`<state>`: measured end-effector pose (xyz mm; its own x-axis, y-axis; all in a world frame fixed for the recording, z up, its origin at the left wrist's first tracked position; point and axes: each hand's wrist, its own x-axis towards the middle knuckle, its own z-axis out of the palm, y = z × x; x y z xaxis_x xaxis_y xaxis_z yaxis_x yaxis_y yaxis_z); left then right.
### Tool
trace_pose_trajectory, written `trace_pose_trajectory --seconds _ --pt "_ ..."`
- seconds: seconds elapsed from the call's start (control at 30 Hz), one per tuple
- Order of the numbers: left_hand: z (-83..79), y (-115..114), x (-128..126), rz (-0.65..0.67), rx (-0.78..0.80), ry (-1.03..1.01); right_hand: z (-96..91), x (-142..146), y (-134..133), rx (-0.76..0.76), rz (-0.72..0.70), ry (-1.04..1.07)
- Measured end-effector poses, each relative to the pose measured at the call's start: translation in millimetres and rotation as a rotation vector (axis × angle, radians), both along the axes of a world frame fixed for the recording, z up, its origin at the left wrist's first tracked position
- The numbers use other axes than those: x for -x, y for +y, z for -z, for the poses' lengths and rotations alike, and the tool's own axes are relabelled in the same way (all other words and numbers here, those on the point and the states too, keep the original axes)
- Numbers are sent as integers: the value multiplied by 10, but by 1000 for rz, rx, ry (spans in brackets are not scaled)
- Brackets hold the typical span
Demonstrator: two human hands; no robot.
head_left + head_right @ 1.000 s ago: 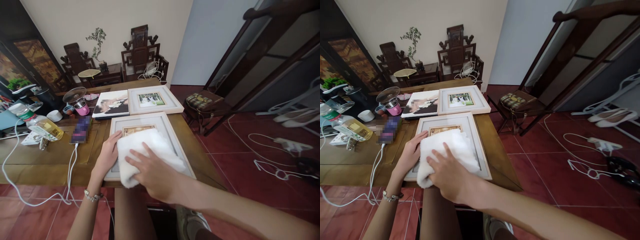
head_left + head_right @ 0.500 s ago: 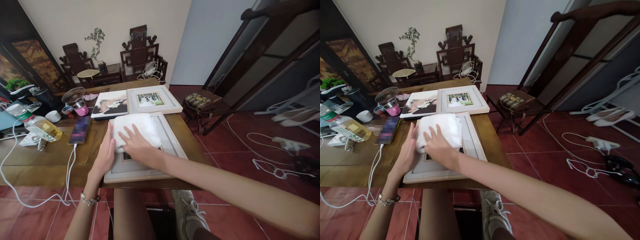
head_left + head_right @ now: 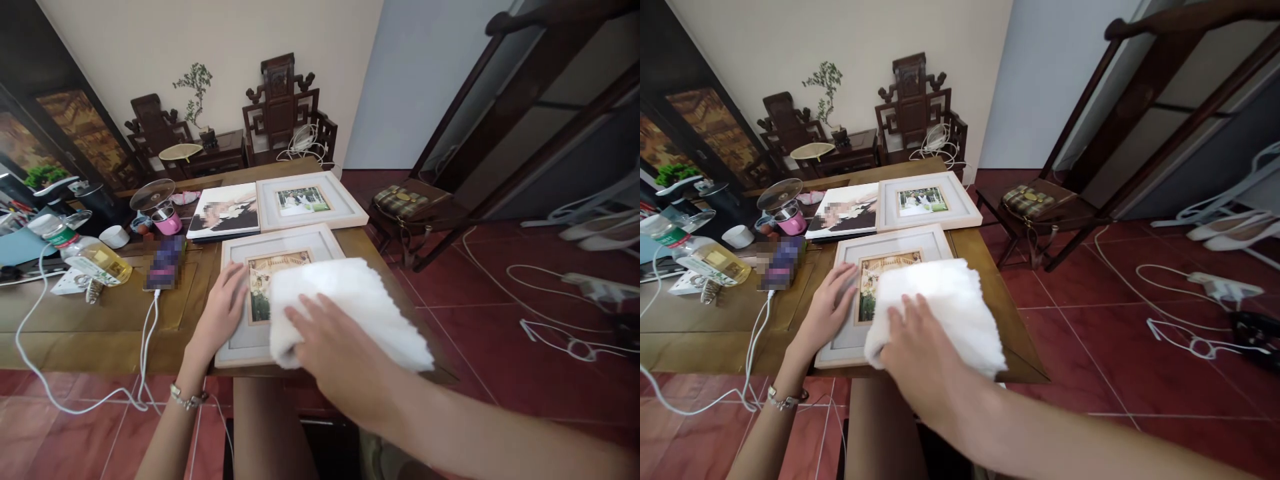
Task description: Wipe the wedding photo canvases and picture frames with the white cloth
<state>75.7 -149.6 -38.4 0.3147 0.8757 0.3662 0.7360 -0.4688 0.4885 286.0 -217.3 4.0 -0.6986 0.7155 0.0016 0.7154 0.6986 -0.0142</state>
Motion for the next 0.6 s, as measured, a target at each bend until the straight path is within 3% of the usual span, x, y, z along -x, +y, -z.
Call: trace_pose_trajectory --seconds 0.13,0.23,0.3,0.37,0.47,0.6 --pt "2 17 -3 8 35 46 -75 -387 359 56 115 10" --pt "24 32 0 8 30 58 -138 -484 768 -33 164 64" --pt "43 47 8 7 13 51 -148 -386 1026 -141 128 124" --pt "54 63 17 3 -9 42 -131 -169 1217 -221 -2 174" --pt "47 79 29 19 -32 31 -85 235 1346 -218 -205 155" --pt "18 80 30 37 -13 40 -45 482 1374 -179 -163 78"
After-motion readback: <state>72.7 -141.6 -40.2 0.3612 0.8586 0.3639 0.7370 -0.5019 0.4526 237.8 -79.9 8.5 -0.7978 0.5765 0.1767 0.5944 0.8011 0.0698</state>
